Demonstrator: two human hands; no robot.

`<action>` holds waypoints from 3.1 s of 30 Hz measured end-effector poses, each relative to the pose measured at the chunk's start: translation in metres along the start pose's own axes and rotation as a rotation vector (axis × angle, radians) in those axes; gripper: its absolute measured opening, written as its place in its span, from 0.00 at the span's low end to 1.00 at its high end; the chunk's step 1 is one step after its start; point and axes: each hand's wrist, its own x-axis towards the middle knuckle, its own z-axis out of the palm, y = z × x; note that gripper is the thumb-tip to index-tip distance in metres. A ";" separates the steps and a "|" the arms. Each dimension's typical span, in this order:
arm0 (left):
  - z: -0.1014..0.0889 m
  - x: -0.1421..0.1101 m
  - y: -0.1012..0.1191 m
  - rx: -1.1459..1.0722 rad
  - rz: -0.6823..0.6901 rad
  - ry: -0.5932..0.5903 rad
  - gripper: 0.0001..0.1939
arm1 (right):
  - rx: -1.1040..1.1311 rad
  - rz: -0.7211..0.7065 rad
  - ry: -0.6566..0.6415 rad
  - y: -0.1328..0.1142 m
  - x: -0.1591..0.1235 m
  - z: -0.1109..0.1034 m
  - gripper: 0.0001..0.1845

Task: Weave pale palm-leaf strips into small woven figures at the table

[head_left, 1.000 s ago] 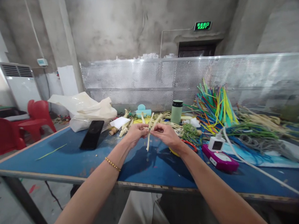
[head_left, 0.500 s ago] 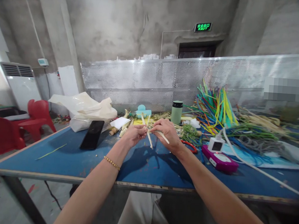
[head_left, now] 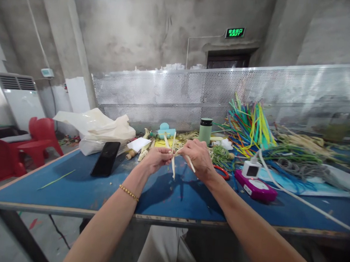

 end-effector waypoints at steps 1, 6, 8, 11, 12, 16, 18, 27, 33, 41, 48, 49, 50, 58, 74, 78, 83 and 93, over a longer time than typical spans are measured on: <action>0.000 0.000 0.000 0.000 0.005 0.000 0.10 | 0.011 0.003 -0.006 0.001 0.000 0.001 0.11; -0.001 0.001 0.001 -0.028 0.023 -0.004 0.12 | 0.194 0.020 -0.024 0.005 -0.002 0.007 0.09; -0.001 0.001 0.001 -0.044 0.046 0.005 0.12 | 0.336 0.071 0.003 0.005 -0.002 0.009 0.09; 0.000 0.001 0.002 -0.068 0.063 0.021 0.13 | 0.490 0.148 0.034 0.003 -0.002 0.010 0.08; 0.000 0.001 0.002 -0.076 0.058 0.027 0.13 | 0.515 0.153 0.033 0.002 -0.001 0.010 0.08; 0.000 0.002 0.002 -0.088 0.027 0.060 0.12 | 0.568 0.131 0.019 0.000 0.000 0.010 0.07; 0.001 0.002 0.003 -0.085 0.030 0.089 0.12 | 0.586 0.115 0.001 0.002 0.000 0.010 0.07; 0.001 0.003 0.001 -0.008 0.074 0.098 0.14 | 0.444 0.066 -0.072 0.010 -0.001 0.018 0.09; 0.003 0.000 0.002 -0.020 0.055 -0.004 0.16 | 0.436 0.200 0.021 0.009 -0.001 0.015 0.11; 0.003 0.001 0.003 -0.086 0.058 0.020 0.14 | 0.675 0.378 0.020 0.006 0.001 0.015 0.08; 0.004 0.001 0.004 -0.116 0.071 0.077 0.13 | 0.719 0.332 -0.056 0.006 -0.001 0.013 0.08; 0.004 0.001 0.004 -0.118 0.073 0.089 0.13 | 0.711 0.322 -0.056 0.007 -0.001 0.013 0.08; 0.004 0.001 0.004 -0.119 0.074 0.098 0.13 | 0.700 0.317 -0.058 0.008 -0.001 0.014 0.08; 0.004 0.001 0.006 -0.113 0.060 0.098 0.13 | 0.755 0.321 -0.072 0.009 -0.001 0.011 0.12; 0.007 0.000 0.000 0.277 0.243 0.148 0.12 | 0.586 0.462 -0.080 0.013 0.006 0.005 0.16; 0.008 -0.001 0.001 0.292 0.244 0.111 0.13 | 0.550 0.393 -0.208 0.010 0.004 0.006 0.15; 0.010 -0.004 0.004 0.371 0.244 0.136 0.12 | 0.586 0.411 -0.266 0.008 0.003 0.007 0.12; 0.010 -0.002 0.001 0.525 0.282 0.165 0.11 | 0.389 0.296 -0.261 0.011 0.003 0.010 0.10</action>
